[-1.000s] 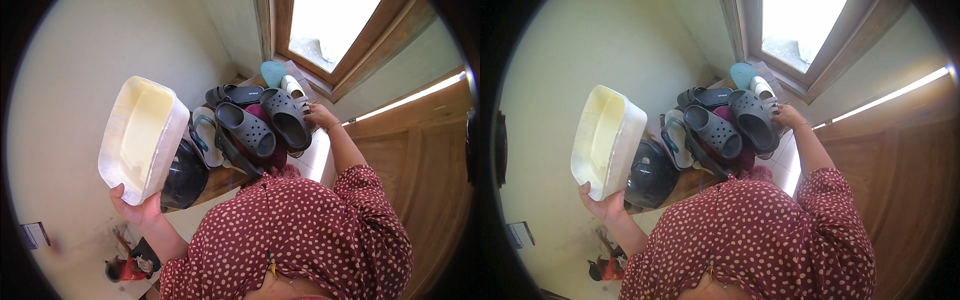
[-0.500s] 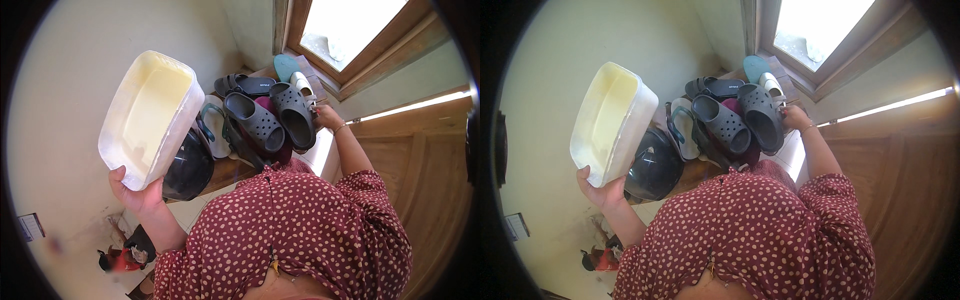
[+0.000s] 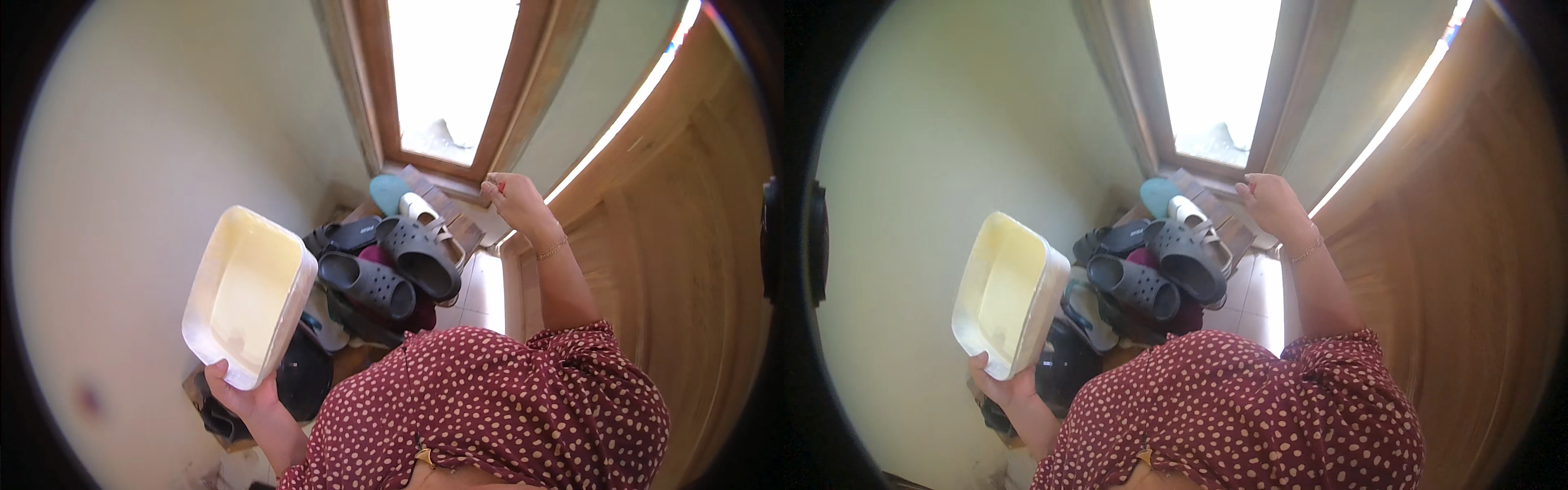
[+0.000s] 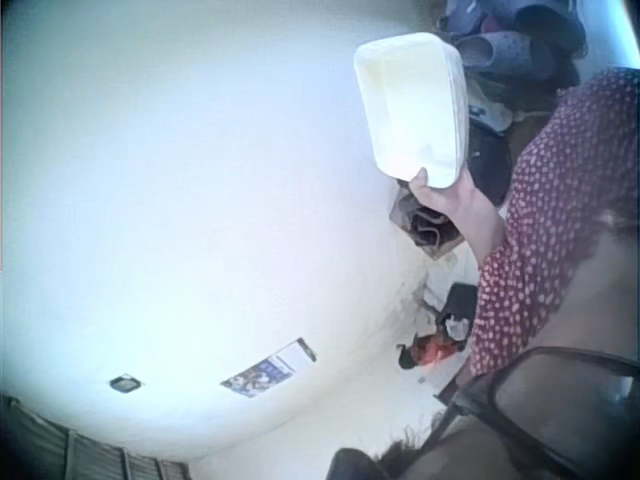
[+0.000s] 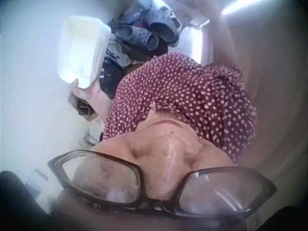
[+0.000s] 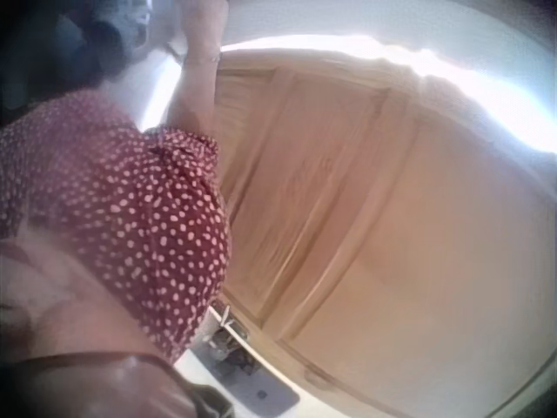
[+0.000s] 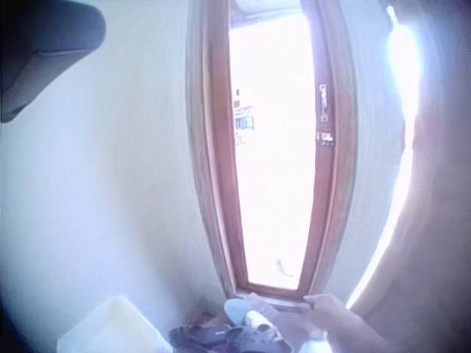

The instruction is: The person dips a paint brush into a container of paint and applies the paint onto the doorframe.

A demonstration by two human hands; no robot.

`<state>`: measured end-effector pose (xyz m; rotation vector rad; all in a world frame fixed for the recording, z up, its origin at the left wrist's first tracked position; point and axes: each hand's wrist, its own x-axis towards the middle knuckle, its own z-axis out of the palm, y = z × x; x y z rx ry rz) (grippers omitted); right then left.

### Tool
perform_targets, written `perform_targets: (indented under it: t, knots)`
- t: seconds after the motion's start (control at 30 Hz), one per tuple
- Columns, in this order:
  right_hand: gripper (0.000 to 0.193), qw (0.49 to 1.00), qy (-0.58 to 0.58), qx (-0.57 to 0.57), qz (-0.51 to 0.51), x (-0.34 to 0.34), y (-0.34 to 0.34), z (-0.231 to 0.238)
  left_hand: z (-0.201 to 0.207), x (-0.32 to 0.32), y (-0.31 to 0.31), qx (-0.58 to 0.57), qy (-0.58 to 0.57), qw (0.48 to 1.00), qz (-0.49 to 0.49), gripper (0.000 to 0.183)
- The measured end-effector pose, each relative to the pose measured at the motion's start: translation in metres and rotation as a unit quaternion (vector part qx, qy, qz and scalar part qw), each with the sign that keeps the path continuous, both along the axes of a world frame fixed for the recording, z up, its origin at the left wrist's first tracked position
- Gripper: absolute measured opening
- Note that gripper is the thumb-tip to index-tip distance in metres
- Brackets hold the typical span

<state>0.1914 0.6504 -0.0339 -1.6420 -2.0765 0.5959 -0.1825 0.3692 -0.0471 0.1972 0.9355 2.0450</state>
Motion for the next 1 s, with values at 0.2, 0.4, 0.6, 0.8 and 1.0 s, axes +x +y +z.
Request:
perform_targets:
  t: [0.2,0.4,0.6,0.8,1.0]
  knots:
    - [0.045,0.996,-0.066,-0.013,-0.063,0.007,-0.026,0.087,0.026,0.013,-0.009,-0.024,0.004,1.000,0.009,0.086]
    - [0.047,0.992,-0.078,0.022,-0.092,0.035,-0.044,0.124,0.080,0.031,-0.027,0.005,0.002,1.000,0.003,0.085]
    - [0.021,0.955,0.270,0.087,-0.083,0.032,-0.095,0.204,0.097,0.020,-0.053,0.009,0.001,1.000,-0.004,0.083]
    - [0.019,0.891,0.326,0.302,-0.093,0.054,-0.139,0.269,0.125,0.044,-0.078,0.022,0.010,0.999,-0.025,0.080]
    - [0.021,0.810,0.444,0.383,0.002,0.060,-0.170,0.300,0.133,0.052,-0.101,0.053,0.002,0.995,-0.084,0.077]
